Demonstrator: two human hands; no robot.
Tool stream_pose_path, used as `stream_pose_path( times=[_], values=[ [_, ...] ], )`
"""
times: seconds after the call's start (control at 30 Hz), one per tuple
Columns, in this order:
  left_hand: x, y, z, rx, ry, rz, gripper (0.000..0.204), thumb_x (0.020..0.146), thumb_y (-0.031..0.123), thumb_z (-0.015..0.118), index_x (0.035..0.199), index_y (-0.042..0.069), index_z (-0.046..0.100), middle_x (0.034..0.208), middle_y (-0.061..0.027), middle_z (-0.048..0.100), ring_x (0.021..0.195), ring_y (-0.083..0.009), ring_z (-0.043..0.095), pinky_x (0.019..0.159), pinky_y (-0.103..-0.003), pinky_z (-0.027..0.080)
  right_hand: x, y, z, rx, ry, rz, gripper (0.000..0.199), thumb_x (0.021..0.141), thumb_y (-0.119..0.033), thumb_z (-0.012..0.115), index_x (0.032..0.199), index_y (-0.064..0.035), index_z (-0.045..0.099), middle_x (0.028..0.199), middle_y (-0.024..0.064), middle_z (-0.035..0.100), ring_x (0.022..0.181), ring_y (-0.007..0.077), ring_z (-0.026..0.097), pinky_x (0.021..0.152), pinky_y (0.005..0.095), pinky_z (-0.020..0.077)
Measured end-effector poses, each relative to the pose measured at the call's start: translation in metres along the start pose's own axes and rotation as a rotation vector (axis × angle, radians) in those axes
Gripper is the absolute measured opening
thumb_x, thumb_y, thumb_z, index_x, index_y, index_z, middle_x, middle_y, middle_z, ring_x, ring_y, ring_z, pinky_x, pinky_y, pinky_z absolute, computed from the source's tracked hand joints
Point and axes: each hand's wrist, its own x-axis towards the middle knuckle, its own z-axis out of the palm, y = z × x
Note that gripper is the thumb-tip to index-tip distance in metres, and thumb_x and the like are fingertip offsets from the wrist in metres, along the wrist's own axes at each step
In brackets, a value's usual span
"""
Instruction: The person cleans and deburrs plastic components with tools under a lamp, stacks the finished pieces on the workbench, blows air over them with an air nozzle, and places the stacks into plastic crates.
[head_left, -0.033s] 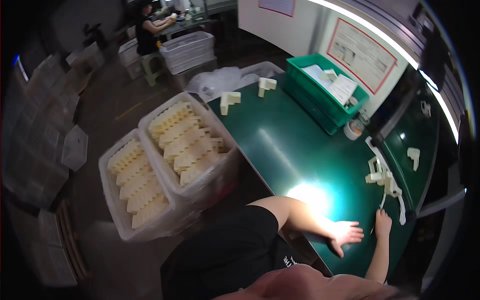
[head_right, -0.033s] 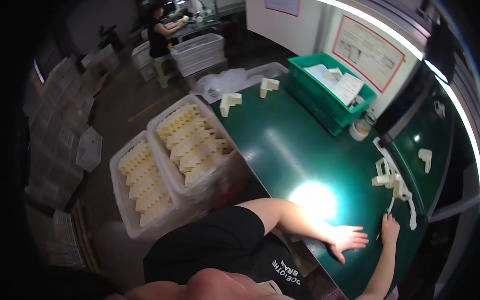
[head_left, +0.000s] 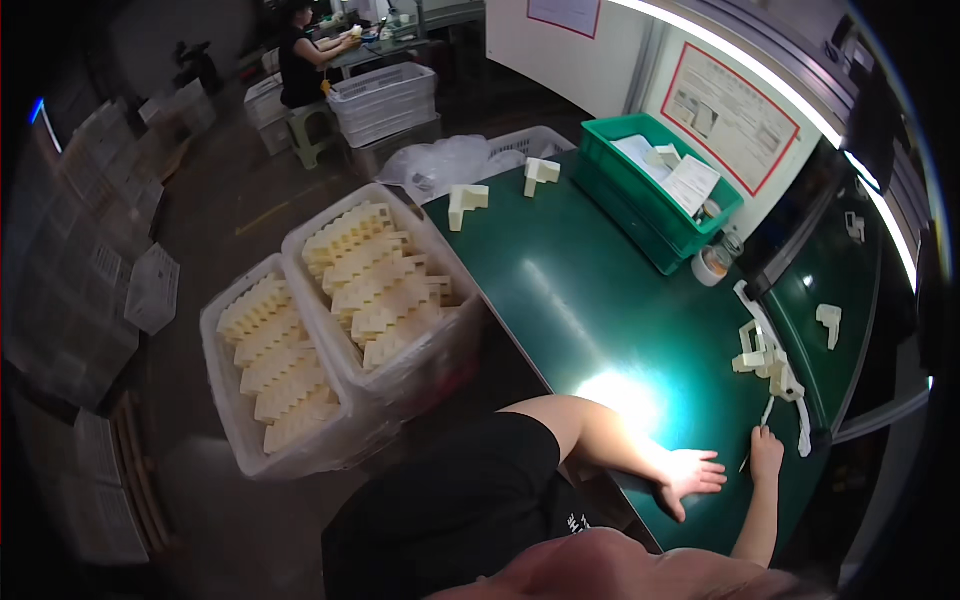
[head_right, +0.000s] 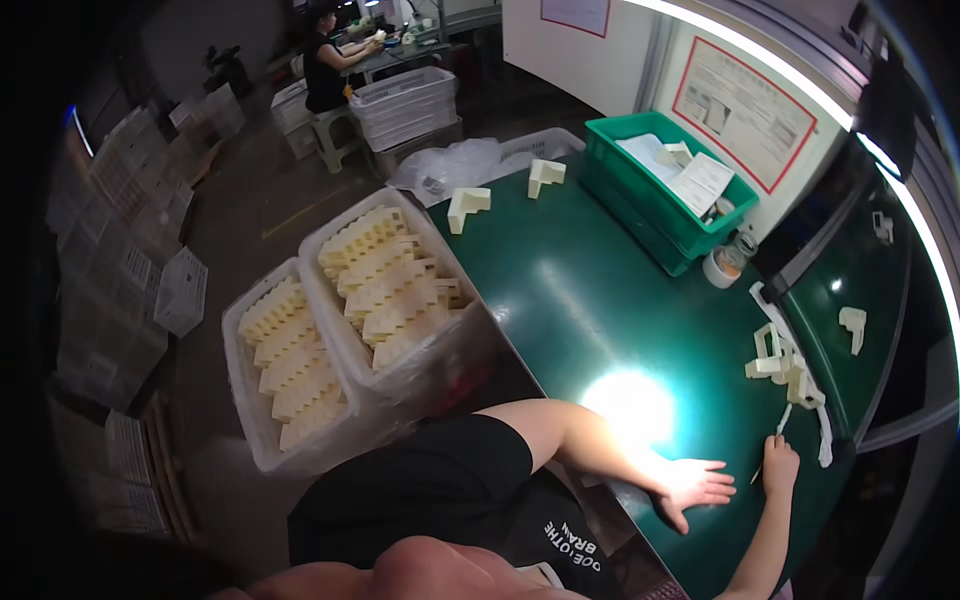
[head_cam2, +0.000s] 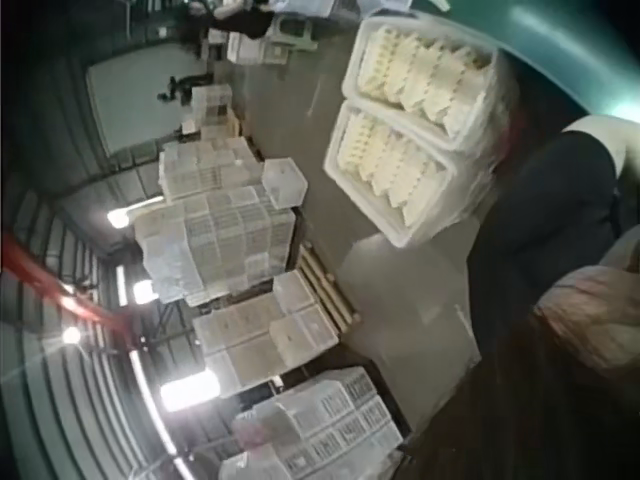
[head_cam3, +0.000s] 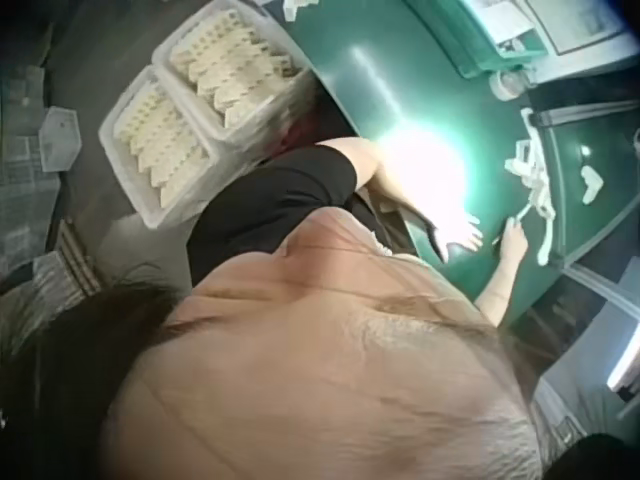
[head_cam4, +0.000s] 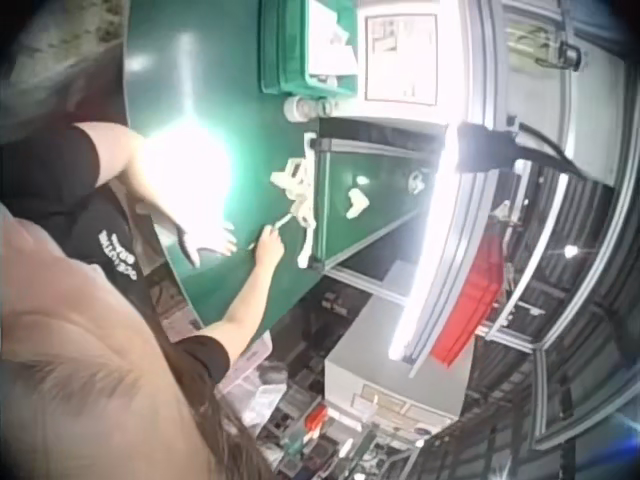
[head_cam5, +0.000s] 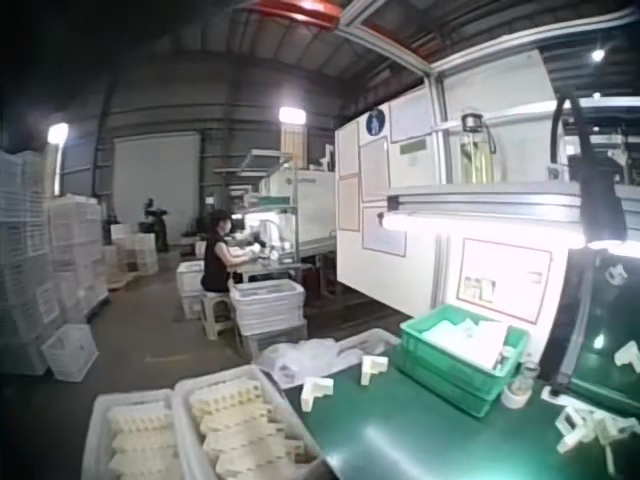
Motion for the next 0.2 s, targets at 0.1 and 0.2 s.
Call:
stream_pose_path(
  times=[0.1,0.2],
  values=[
    [-0.01,0.013,-0.001,-0.024,-0.021,-0.003,0.11,0.068,0.073,0.058,0.144,-0.004,0.035,0.153,-0.0219,0.029,0.145,-0.0356,0.02,0.117,-0.055,0.006,0.023,-0.007,-0.003,-0.027,0.086,-0.102,0.009,0.083,-0.009,0.055,0.091,-0.008,0.052,0.09,0.011,0.059,0.072,0.0251,0.063,0.06,0.0361,0.0519],
    [-0.01,0.031,0.009,-0.061,-0.093,0.092,0.111,0.07,0.078,0.055,0.145,-0.001,0.035,0.154,-0.0201,0.028,0.146,-0.0345,0.017,0.117,-0.055,0.004,0.037,-0.008,-0.008,-0.053,0.015,-0.097,0.01,0.082,-0.009,0.056,0.091,-0.0092,0.052,0.092,0.0114,0.06,0.076,0.0252,0.063,0.06,0.0359,0.0519]
  ],
)
